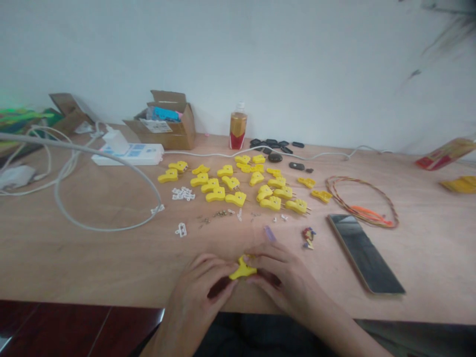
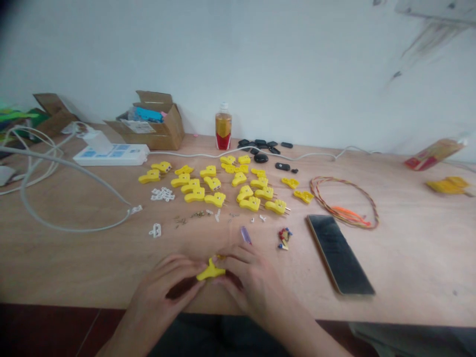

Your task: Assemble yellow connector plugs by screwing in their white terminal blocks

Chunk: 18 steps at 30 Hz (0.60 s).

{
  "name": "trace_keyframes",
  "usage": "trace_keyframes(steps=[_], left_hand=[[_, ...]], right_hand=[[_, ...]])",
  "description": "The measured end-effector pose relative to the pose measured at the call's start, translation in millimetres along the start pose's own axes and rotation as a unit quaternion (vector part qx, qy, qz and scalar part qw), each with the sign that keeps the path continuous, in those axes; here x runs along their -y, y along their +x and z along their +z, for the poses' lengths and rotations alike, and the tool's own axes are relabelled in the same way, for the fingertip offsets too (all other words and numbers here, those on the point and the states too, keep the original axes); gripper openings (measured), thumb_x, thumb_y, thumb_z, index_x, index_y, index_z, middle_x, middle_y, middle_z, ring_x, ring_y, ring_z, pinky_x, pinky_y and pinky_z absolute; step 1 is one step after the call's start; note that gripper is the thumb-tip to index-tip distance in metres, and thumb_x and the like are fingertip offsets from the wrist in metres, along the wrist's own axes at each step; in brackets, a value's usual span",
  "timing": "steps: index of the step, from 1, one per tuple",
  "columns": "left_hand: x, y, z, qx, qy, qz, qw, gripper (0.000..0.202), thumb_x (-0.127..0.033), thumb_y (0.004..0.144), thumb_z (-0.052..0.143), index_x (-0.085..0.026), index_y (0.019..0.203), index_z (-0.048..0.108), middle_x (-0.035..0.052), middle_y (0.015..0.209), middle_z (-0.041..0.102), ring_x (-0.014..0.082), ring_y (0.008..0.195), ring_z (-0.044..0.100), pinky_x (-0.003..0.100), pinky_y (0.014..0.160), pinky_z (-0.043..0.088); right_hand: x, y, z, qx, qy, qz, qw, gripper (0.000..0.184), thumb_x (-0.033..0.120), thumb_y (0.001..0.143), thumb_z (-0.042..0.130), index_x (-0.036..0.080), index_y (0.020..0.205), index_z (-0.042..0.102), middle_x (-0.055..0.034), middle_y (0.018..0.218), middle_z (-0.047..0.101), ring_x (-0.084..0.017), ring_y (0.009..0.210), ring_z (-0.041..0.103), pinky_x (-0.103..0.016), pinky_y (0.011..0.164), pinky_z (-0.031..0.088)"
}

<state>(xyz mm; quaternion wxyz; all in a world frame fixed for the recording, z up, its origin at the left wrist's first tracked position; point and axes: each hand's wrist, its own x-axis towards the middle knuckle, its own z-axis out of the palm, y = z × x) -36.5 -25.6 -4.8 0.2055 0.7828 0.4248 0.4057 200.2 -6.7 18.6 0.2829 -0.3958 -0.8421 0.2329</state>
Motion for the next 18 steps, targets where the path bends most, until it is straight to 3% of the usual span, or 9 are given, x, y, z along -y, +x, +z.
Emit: trace_keyframes(steps=[5,8,10,12,15,18], left_hand=[[-2.1,4.3,-1.2,-0.003,-0.001,0.015,1.0,0.014,-0.013,0.096,0.074,-0.025,0.104,0.075,0.0016,0.1,0.081,0.0225,0.092,0.073,0.033,0.081,0.062],[-5.2,3.6,-0.9,-0.01,0.018,0.019,1.0,0.014,-0.013,0.097,0.072,-0.024,0.106,0.074,0.0019,0.1,0.081,0.023,0.091,0.072,0.034,0.081,0.061],[-6.8,1.8,-0.5,-0.014,0.035,0.017,0.999,0.017,-0.012,0.098,0.072,-0.024,0.11,0.073,0.0022,0.102,0.081,0.0238,0.093,0.071,0.035,0.082,0.061],[-7.3,0.3,-0.5,-0.011,0.051,0.01,0.999,0.021,-0.011,0.097,0.072,-0.024,0.113,0.072,0.0022,0.104,0.081,0.0248,0.095,0.071,0.037,0.084,0.061],[-6.1,0.6,-1.5,-0.014,0.06,0.003,0.998,0.025,-0.014,0.095,0.076,-0.025,0.118,0.07,0.0024,0.106,0.08,0.026,0.097,0.071,0.04,0.086,0.062],[-5.3,2.6,-1.6,-0.027,0.058,0.008,0.998,0.029,-0.023,0.094,0.08,-0.024,0.121,0.069,0.0039,0.108,0.08,0.0268,0.098,0.072,0.041,0.086,0.063]], right_hand=[[2.5,2.2,-1.8,0.012,-0.047,-0.011,0.999,0.024,0.017,0.091,0.081,0.023,0.114,0.076,-0.0057,0.111,0.081,-0.025,0.104,0.074,-0.043,0.098,0.061],[5.1,-0.6,-12.3,-0.005,-0.132,-0.029,0.991,0.022,0.022,0.098,0.071,0.027,0.118,0.077,-0.0111,0.12,0.076,-0.03,0.11,0.071,-0.05,0.096,0.061],[3.9,-3.3,-22.3,-0.034,-0.214,-0.014,0.976,0.024,0.024,0.102,0.061,0.026,0.121,0.076,-0.0167,0.125,0.07,-0.034,0.109,0.07,-0.054,0.09,0.062],[-0.8,-4.7,-30.2,-0.043,-0.283,0.03,0.958,0.032,0.023,0.104,0.055,0.022,0.131,0.071,-0.0199,0.122,0.066,-0.033,0.097,0.071,-0.05,0.077,0.064],[-10.5,-1.9,-31.5,0.009,-0.351,0.075,0.933,0.042,0.017,0.102,0.051,0.017,0.143,0.061,-0.0204,0.116,0.068,-0.031,0.085,0.073,-0.044,0.068,0.063],[-17.3,4.5,-23.1,0.058,-0.373,0.062,0.924,0.046,0.008,0.097,0.046,0.016,0.14,0.062,-0.0189,0.114,0.073,-0.031,0.092,0.075,-0.041,0.072,0.063]])
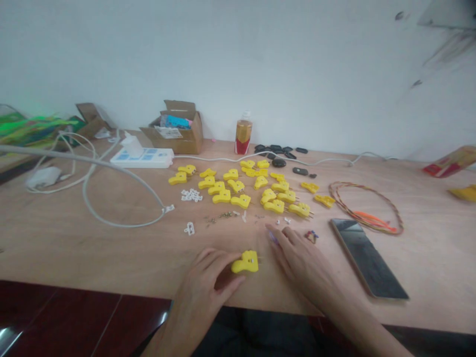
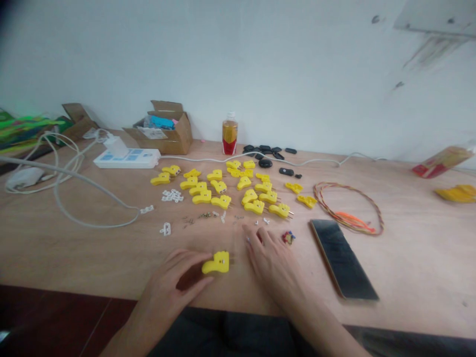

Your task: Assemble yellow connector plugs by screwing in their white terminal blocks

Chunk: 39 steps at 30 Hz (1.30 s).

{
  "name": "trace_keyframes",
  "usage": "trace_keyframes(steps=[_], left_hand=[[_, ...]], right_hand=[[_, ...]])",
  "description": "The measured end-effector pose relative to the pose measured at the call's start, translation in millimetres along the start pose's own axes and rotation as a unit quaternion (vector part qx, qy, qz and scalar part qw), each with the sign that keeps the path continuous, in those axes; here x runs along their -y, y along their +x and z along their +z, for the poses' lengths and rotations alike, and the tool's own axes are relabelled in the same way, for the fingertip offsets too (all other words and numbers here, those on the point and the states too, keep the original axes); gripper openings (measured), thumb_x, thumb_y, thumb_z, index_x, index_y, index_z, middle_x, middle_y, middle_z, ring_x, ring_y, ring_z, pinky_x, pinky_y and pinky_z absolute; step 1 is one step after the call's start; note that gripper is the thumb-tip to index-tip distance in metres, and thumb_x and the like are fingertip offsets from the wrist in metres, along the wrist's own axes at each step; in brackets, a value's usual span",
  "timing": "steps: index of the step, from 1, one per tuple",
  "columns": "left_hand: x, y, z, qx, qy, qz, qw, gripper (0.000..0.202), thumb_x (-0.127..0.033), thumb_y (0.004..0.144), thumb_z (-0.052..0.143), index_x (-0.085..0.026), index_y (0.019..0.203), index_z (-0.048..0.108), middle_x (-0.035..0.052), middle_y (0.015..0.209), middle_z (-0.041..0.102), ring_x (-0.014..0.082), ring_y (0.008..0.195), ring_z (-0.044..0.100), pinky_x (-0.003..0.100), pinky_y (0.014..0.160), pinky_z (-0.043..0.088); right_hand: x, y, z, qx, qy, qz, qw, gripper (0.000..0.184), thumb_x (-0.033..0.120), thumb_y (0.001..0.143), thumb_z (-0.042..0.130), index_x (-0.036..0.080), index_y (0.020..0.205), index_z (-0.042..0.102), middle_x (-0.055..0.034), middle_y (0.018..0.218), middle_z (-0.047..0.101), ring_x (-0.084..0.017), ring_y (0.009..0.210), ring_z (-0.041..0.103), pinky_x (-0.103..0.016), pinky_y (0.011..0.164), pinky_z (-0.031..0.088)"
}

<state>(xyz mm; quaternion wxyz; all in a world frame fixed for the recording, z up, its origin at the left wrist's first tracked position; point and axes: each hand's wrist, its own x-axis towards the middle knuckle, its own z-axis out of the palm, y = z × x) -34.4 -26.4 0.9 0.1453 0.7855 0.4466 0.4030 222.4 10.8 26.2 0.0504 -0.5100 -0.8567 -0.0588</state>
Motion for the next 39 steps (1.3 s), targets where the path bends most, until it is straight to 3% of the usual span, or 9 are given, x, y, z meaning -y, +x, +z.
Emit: trace_keyframes(steps=[6,10,13,15,18,23,28,32,39], left_hand=[[0.3,-1.8,-1.0,0.004,0.01,0.008,1.0,0.013,-0.026,0.098,0.075,-0.023,0.111,0.075,0.0045,0.102,0.081,0.0248,0.093,0.075,0.038,0.082,0.064],[15.2,10.0,-20.4,-0.005,0.075,-0.028,0.997,0.025,-0.023,0.099,0.071,-0.021,0.124,0.074,0.009,0.121,0.08,0.0293,0.109,0.074,0.046,0.098,0.062],[30.4,34.6,-34.7,0.02,0.139,-0.089,0.986,0.025,-0.011,0.1,0.063,-0.022,0.116,0.079,0.0079,0.117,0.079,0.0309,0.111,0.072,0.051,0.102,0.058],[37.8,52.2,-36.5,0.04,0.169,-0.127,0.977,0.024,-0.009,0.099,0.062,-0.02,0.11,0.08,0.0093,0.113,0.078,0.0314,0.107,0.071,0.051,0.1,0.059],[45.1,69.9,-29.7,0.077,0.207,-0.136,0.966,0.021,-0.008,0.097,0.063,-0.018,0.101,0.081,0.0108,0.11,0.075,0.0304,0.105,0.07,0.049,0.098,0.059],[49.0,74.1,-22.6,0.062,0.23,-0.094,0.967,0.025,-0.007,0.095,0.058,-0.019,0.085,0.078,0.0097,0.098,0.075,0.0301,0.098,0.069,0.049,0.094,0.059],[17.1,55.6,-23.0,-0.016,0.054,-0.096,0.994,0.022,-0.012,0.096,0.058,-0.021,0.095,0.077,0.0051,0.098,0.082,0.0254,0.093,0.077,0.038,0.084,0.063],[-19.8,34.8,-13.4,-0.037,-0.156,-0.129,0.979,0.015,-0.013,0.089,0.072,-0.026,0.089,0.079,-0.0035,0.086,0.083,0.0159,0.074,0.079,0.024,0.073,0.064],[-33.2,26.8,-4.3,-0.088,-0.247,-0.165,0.951,0.015,-0.013,0.08,0.083,-0.027,0.084,0.081,-0.0037,0.082,0.084,0.0162,0.079,0.081,0.023,0.08,0.066]], right_hand=[[-8.4,7.7,-10.1,-0.069,0.136,0.009,0.988,0.042,0.013,0.097,0.049,0.022,0.135,0.064,-0.0122,0.107,0.075,-0.024,0.077,0.076,-0.033,0.06,0.062],[-24.1,16.6,-38.6,-0.101,0.349,0.043,0.931,0.033,0.028,0.101,0.059,0.027,0.133,0.064,-0.0081,0.107,0.071,-0.019,0.078,0.076,-0.029,0.062,0.066],[-30.9,32.8,-49.1,-0.088,0.448,0.065,0.888,0.049,0.036,0.103,0.06,0.031,0.151,0.051,-0.0093,0.121,0.068,-0.02,0.089,0.078,-0.032,0.071,0.07],[-33.0,44.8,-47.1,-0.095,0.463,0.043,0.88,0.054,0.036,0.104,0.059,0.032,0.156,0.047,-0.0095,0.125,0.065,-0.021,0.099,0.075,-0.038,0.082,0.07],[-34.3,56.4,-37.5,-0.147,0.456,0.014,0.878,0.046,0.034,0.103,0.061,0.03,0.148,0.058,-0.0084,0.118,0.064,-0.023,0.105,0.069,-0.043,0.094,0.067],[-33.3,53.8,-31.8,-0.171,0.512,0.019,0.842,0.04,0.028,0.103,0.062,0.029,0.143,0.062,-0.0069,0.117,0.063,-0.019,0.101,0.069,-0.037,0.09,0.067],[-5.4,30.3,-47.1,-0.252,0.622,0.035,0.74,0.036,0.021,0.101,0.067,0.035,0.133,0.059,-0.0022,0.119,0.071,-0.017,0.099,0.078,-0.034,0.086,0.07],[32.5,4.8,-51.9,-0.335,0.657,0.015,0.676,0.043,0.012,0.103,0.065,0.039,0.136,0.056,0.0004,0.113,0.076,-0.017,0.098,0.08,-0.036,0.084,0.072],[53.3,-6.0,-40.7,-0.36,0.639,-0.01,0.68,0.047,0.005,0.102,0.062,0.037,0.137,0.058,-0.0004,0.113,0.076,-0.017,0.099,0.079,-0.033,0.084,0.072]])
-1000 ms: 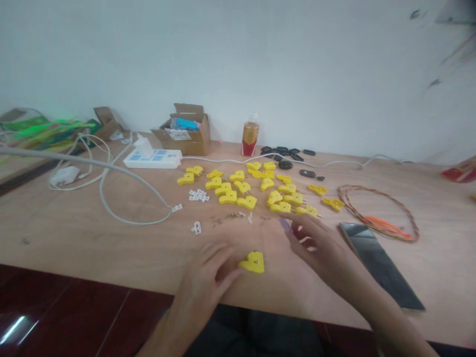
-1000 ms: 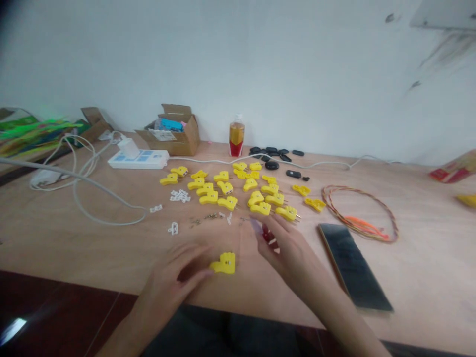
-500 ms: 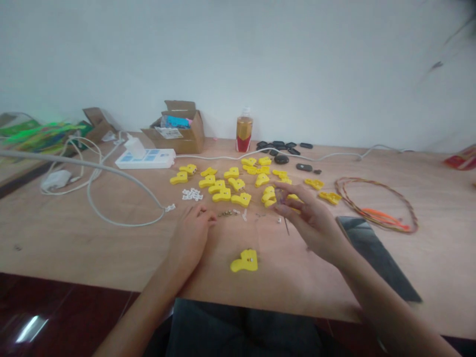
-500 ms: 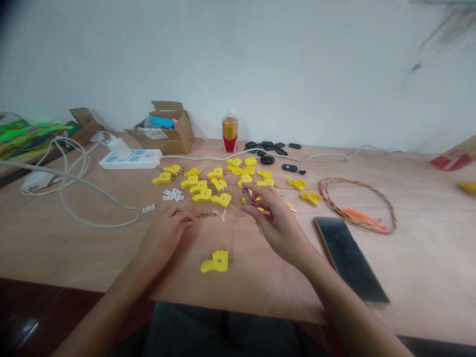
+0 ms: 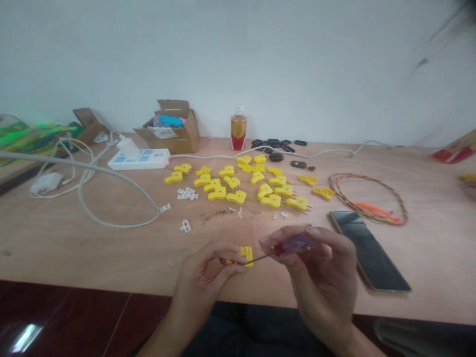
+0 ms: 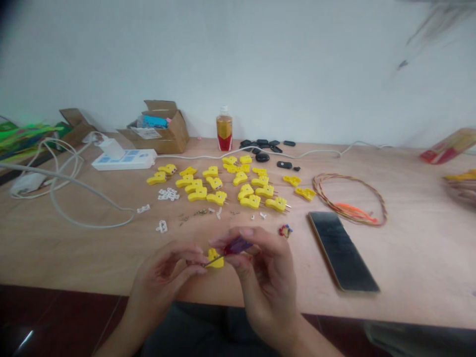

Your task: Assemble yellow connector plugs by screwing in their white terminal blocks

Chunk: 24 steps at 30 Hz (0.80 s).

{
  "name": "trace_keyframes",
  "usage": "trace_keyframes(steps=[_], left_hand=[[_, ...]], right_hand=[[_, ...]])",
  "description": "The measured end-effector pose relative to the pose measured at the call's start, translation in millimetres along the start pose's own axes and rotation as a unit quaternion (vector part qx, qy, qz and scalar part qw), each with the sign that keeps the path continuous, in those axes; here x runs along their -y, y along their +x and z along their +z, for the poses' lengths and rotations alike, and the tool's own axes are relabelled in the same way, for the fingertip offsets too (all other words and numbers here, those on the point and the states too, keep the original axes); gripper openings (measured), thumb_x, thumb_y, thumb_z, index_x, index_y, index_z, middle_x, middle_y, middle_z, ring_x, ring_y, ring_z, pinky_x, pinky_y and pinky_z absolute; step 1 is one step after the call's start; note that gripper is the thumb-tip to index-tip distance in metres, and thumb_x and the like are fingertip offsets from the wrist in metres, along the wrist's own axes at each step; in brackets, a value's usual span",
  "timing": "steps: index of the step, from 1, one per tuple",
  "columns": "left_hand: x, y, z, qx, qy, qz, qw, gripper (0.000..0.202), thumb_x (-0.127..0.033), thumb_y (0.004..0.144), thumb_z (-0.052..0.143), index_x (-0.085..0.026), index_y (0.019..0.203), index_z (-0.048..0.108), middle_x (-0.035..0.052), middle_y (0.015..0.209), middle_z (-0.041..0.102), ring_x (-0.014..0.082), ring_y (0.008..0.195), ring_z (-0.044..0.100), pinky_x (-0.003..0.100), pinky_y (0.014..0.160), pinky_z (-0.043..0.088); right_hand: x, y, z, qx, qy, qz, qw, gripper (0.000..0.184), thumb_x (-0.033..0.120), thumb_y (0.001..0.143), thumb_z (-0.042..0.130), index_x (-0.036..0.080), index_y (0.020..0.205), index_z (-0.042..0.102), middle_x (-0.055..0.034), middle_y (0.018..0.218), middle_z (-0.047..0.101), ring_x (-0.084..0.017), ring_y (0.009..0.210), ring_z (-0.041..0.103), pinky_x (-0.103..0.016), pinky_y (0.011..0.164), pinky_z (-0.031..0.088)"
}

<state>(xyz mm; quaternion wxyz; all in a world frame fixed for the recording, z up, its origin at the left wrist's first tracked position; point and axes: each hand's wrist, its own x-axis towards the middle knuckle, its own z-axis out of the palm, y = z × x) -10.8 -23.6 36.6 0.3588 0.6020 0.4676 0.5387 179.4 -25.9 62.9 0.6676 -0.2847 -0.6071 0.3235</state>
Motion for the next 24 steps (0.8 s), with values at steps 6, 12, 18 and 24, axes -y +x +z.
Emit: trace_keyframes(steps=[6,12,18,24], left_hand=[[-0.3,-1.9,0.4,0.012,0.015,0.008,1.0,0.006,-0.02,0.083,0.085,-0.025,0.084,0.082,-0.0001,0.082,0.083,0.018,0.077,0.08,0.025,0.077,0.066],[-2.2,-3.2,4.0,0.002,0.013,-0.007,1.0,0.013,-0.032,0.086,0.086,-0.022,0.08,0.08,0.0024,0.076,0.082,0.0204,0.073,0.08,0.028,0.073,0.067],[9.9,-7.8,3.8,0.017,0.034,-0.005,0.999,0.003,-0.026,0.088,0.083,-0.025,0.09,0.081,0.0008,0.086,0.084,0.021,0.082,0.081,0.03,0.08,0.067],[23.7,-2.2,-1.6,0.053,0.155,0.016,0.986,0.04,-0.018,0.077,0.092,-0.031,0.113,0.08,0.0006,0.113,0.083,0.0249,0.103,0.079,0.038,0.092,0.066]], right_hand=[[3.3,1.0,-0.3,-0.01,-0.02,-0.036,0.999,0.043,0.009,0.104,0.061,0.037,0.135,0.056,-0.0007,0.109,0.076,-0.019,0.094,0.081,-0.034,0.075,0.073],[1.3,-2.6,1.8,-0.017,-0.034,-0.061,0.997,0.045,0.008,0.101,0.066,0.038,0.133,0.058,0.0001,0.102,0.074,-0.017,0.084,0.079,-0.03,0.065,0.071],[-12.1,-8.3,0.6,-0.038,-0.044,-0.085,0.995,0.051,0.005,0.096,0.072,0.038,0.132,0.06,0.0003,0.101,0.073,-0.017,0.081,0.077,-0.03,0.062,0.07],[-23.3,-5.5,-5.3,-0.028,-0.083,-0.056,0.995,0.056,-0.003,0.092,0.068,0.036,0.131,0.059,0.0012,0.1,0.071,-0.017,0.082,0.077,-0.029,0.066,0.07]])
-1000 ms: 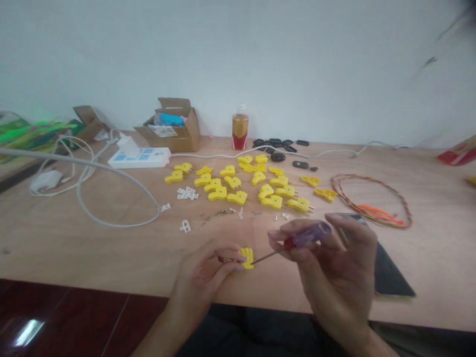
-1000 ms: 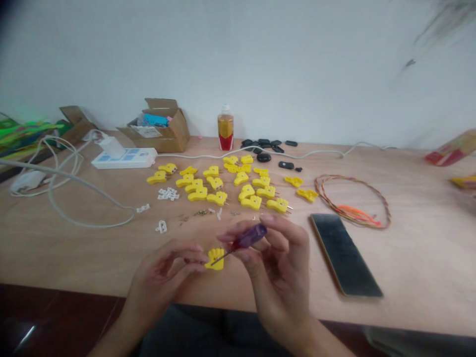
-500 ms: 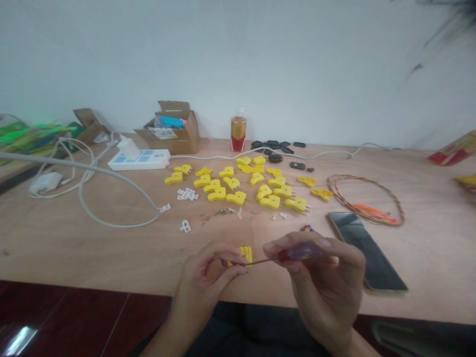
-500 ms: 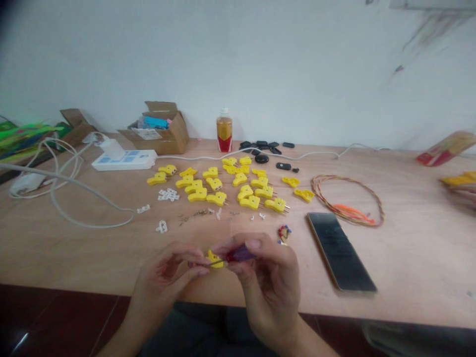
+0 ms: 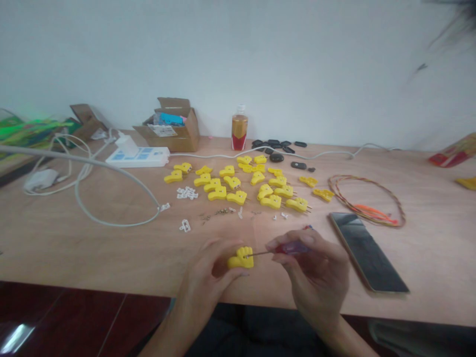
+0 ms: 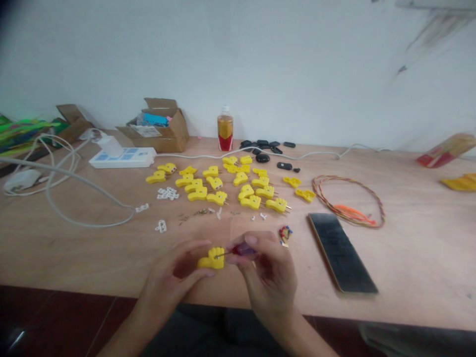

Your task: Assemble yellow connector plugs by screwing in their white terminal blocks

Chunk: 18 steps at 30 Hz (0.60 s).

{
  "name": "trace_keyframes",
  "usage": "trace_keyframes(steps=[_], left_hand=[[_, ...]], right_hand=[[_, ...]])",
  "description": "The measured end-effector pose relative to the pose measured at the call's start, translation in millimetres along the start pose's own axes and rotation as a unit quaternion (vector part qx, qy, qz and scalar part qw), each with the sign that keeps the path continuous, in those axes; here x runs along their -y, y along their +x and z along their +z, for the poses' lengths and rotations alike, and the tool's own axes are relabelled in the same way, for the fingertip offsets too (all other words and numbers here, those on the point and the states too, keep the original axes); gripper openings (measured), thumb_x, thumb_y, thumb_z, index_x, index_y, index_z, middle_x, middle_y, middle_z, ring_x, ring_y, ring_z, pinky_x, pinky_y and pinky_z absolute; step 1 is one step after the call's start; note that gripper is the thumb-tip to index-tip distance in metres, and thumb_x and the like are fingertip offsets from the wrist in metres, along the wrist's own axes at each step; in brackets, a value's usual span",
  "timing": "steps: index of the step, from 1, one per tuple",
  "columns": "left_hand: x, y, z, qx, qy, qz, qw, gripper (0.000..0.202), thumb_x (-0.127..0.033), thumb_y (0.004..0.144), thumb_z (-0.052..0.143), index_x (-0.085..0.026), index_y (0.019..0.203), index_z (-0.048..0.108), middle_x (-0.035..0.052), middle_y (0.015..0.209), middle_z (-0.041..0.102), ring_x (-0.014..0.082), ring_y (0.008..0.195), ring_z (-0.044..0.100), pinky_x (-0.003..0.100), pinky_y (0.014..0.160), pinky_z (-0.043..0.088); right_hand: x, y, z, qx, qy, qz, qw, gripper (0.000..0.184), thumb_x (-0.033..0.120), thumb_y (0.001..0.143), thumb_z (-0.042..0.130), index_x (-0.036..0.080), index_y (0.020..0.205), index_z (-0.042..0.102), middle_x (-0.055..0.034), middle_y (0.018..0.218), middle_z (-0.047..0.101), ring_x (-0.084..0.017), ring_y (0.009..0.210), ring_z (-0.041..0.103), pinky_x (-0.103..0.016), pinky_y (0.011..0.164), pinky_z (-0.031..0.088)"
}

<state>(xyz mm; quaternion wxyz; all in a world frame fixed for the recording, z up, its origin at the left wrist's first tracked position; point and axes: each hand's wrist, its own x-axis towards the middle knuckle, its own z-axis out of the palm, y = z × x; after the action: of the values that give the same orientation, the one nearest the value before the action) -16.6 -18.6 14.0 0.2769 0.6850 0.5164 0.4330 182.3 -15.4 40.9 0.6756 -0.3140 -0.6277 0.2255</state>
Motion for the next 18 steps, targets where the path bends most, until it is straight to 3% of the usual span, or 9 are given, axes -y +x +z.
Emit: trace_keyframes(steps=[5,14,18], left_hand=[[3.5,3.0,1.3,0.043,0.024,0.005,0.999,0.041,-0.017,0.078,0.091,-0.029,0.116,0.079,0.0042,0.112,0.083,0.0271,0.103,0.078,0.041,0.092,0.066],[9.2,1.8,4.4,0.05,0.023,0.024,0.998,0.041,-0.013,0.08,0.088,-0.028,0.117,0.078,0.0036,0.111,0.082,0.0254,0.1,0.078,0.037,0.089,0.065],[10.6,1.4,5.5,0.053,0.029,0.036,0.998,0.039,-0.012,0.082,0.085,-0.027,0.117,0.076,0.0035,0.109,0.082,0.0245,0.098,0.077,0.035,0.087,0.065]], right_hand=[[-8.5,-4.6,1.1,0.022,-0.005,0.024,0.999,0.05,0.0,0.092,0.07,0.033,0.128,0.061,-0.0003,0.098,0.071,-0.017,0.082,0.077,-0.027,0.062,0.069],[-16.8,-12.4,-2.9,0.079,-0.026,0.002,0.997,0.055,0.0,0.093,0.068,0.036,0.135,0.062,-0.0015,0.102,0.072,-0.018,0.087,0.076,-0.032,0.07,0.069],[-11.4,-15.7,-11.9,0.145,-0.054,0.006,0.988,0.059,0.004,0.097,0.066,0.034,0.147,0.056,-0.01,0.135,0.072,-0.025,0.119,0.074,-0.043,0.089,0.07]])
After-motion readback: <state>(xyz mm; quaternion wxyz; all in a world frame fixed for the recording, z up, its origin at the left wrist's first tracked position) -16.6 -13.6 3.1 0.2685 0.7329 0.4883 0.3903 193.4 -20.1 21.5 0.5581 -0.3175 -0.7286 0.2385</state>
